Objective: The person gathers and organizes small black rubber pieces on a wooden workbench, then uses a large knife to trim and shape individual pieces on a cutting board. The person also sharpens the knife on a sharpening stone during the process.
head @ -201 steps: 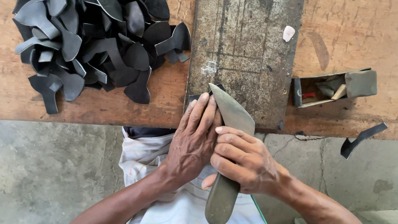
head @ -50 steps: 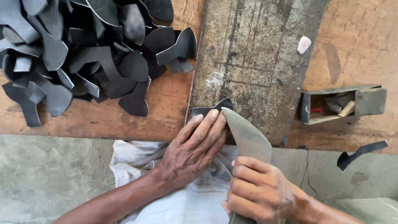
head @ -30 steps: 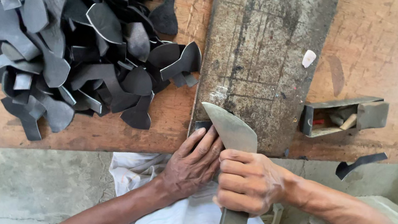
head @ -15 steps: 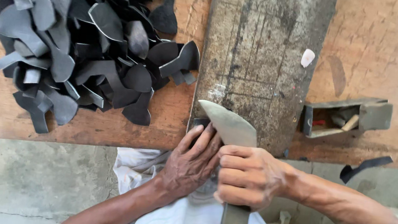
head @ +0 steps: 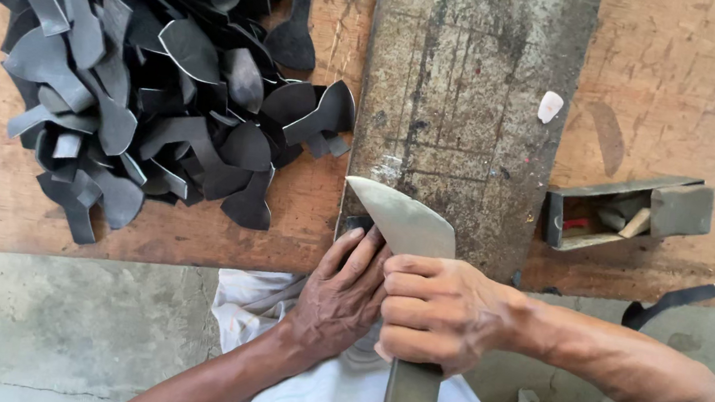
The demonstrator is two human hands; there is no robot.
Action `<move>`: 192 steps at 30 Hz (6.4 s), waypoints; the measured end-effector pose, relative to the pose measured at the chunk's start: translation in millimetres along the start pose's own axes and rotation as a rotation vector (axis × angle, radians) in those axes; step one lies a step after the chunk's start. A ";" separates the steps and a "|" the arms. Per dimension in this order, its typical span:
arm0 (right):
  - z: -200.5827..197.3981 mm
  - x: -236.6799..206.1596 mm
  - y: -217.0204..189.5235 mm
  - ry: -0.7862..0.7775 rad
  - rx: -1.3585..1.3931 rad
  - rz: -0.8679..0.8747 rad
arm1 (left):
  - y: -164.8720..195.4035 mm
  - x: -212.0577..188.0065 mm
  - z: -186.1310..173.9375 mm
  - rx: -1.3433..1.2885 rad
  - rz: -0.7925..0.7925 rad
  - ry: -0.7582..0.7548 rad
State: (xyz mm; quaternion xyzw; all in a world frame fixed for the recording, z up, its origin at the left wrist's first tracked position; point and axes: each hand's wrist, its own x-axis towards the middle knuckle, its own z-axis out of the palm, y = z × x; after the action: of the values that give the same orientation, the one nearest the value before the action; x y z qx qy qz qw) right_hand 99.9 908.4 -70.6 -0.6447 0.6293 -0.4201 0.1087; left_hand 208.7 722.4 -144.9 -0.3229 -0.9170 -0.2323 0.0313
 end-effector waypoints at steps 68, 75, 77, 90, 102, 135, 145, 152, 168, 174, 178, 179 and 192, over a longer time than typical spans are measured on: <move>38.5 10.2 -84.9 0.250 -0.269 0.362 | 11.2 -6.3 -8.0 0.005 -0.097 0.097; 28.6 12.2 -85.2 0.204 -0.227 0.365 | 5.2 -5.2 -7.7 0.052 -0.068 0.144; 28.2 11.8 -84.9 0.196 -0.213 0.379 | 4.5 -5.5 -7.7 0.059 -0.057 0.151; 25.5 16.9 -60.2 0.214 -0.144 0.291 | 1.8 -16.0 13.3 0.059 -0.018 0.171; 25.8 19.3 -36.8 0.157 -0.121 0.141 | 10.0 -23.1 37.2 0.032 -0.082 0.177; 20.9 4.4 -49.8 0.157 -0.126 0.192 | 6.7 -15.1 26.0 0.130 -0.075 0.203; 12.4 3.3 -42.9 0.180 -0.107 0.167 | 12.7 -20.7 37.6 0.113 -0.140 0.281; 19.1 -3.3 -24.9 0.102 -0.019 0.043 | 10.5 -23.8 38.4 -0.039 -0.111 0.233; 8.4 -7.7 -19.3 0.149 -0.010 -0.004 | 12.0 -30.2 42.7 0.058 -0.120 0.239; -11.4 27.2 -1.0 0.166 -0.088 -0.015 | 8.9 -19.2 29.5 -0.047 -0.124 0.271; -21.2 11.8 -1.2 0.208 -0.166 0.047 | 12.7 -5.1 15.8 0.307 -0.181 0.297; -22.5 1.4 -5.7 0.205 -0.216 0.062 | 12.4 -3.1 13.3 0.297 -0.176 0.272; 15.4 -5.9 -72.8 0.112 -0.118 0.278 | 8.3 -8.8 14.1 0.121 -0.146 0.204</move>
State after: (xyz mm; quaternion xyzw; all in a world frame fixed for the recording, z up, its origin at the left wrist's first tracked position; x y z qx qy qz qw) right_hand 163.7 921.2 -33.8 -0.5321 0.7412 -0.3986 0.0925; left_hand 222.0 729.2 -155.9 -0.2277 -0.9424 -0.2097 0.1267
